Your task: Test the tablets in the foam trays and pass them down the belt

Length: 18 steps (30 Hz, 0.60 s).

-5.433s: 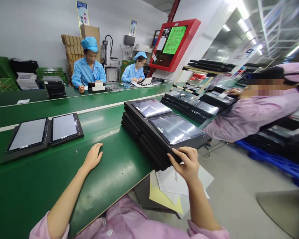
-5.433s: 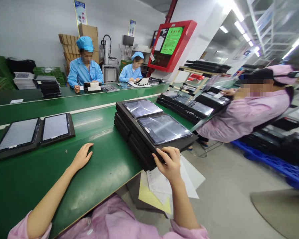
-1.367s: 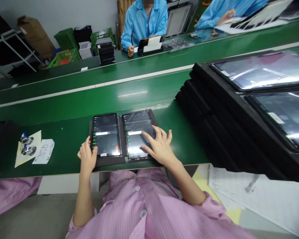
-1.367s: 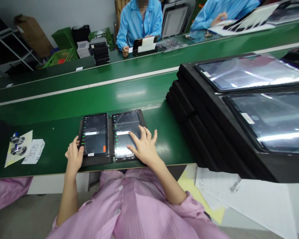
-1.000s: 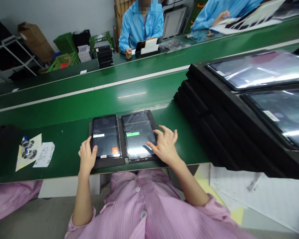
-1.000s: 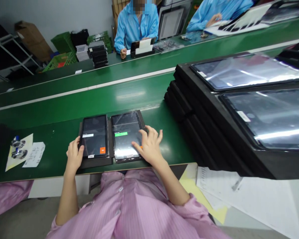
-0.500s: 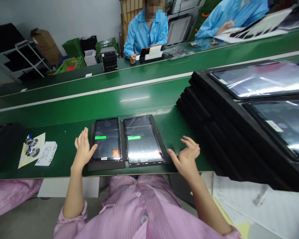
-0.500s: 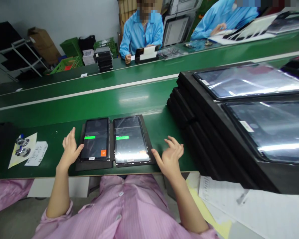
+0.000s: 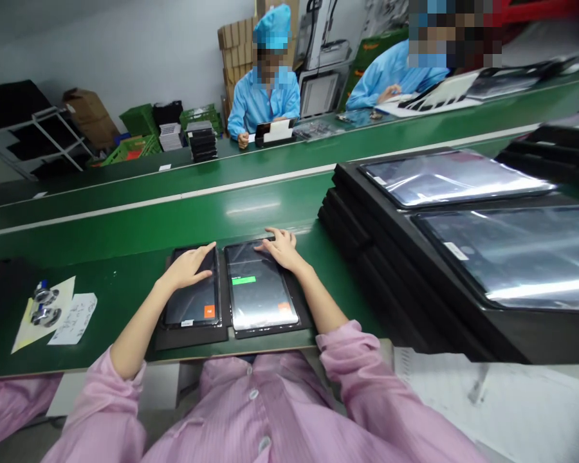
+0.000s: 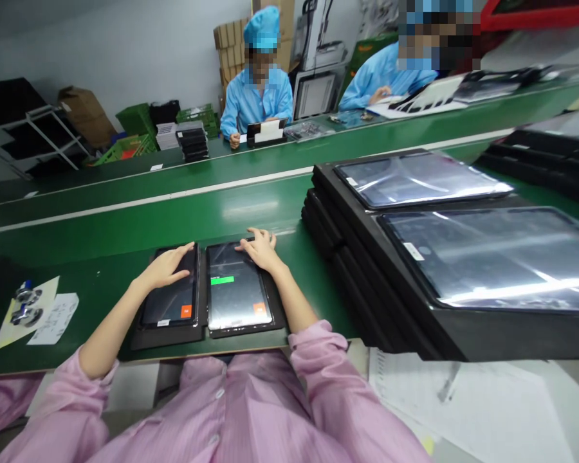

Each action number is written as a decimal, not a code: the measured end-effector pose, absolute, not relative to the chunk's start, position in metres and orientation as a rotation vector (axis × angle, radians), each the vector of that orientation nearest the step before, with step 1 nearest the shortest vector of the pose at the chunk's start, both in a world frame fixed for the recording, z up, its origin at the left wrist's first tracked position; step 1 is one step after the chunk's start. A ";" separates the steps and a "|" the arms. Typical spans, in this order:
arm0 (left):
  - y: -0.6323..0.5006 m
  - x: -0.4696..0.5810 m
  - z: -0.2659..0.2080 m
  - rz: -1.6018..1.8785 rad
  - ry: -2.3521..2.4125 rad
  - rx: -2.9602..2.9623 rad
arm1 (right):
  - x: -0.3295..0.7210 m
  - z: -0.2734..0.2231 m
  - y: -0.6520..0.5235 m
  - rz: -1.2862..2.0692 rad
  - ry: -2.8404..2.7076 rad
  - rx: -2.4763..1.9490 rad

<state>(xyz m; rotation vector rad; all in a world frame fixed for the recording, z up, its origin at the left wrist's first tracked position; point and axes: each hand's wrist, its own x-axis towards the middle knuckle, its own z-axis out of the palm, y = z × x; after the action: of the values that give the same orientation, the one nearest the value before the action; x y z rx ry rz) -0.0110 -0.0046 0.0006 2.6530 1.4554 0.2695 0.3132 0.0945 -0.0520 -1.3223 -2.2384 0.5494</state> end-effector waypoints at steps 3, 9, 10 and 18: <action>-0.008 -0.014 0.003 0.244 1.593 2.678 | 0.314 -0.056 0.091 0.524 -2.159 -1.284; 0.008 -0.008 -0.002 0.189 1.560 2.653 | 0.313 -0.056 0.083 0.517 -2.233 -1.312; 0.007 -0.008 -0.002 0.155 1.514 2.641 | 0.317 -0.055 0.082 0.546 -2.251 -1.278; -0.010 -0.025 0.008 0.217 1.839 2.573 | 0.339 -0.051 0.090 0.635 -1.980 -1.281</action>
<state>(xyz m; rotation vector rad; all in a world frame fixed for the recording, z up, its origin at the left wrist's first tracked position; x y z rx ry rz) -0.0255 -0.0097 0.0076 2.5732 1.8393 0.2169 0.3385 0.0902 -0.0509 -1.2809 -1.9801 0.6353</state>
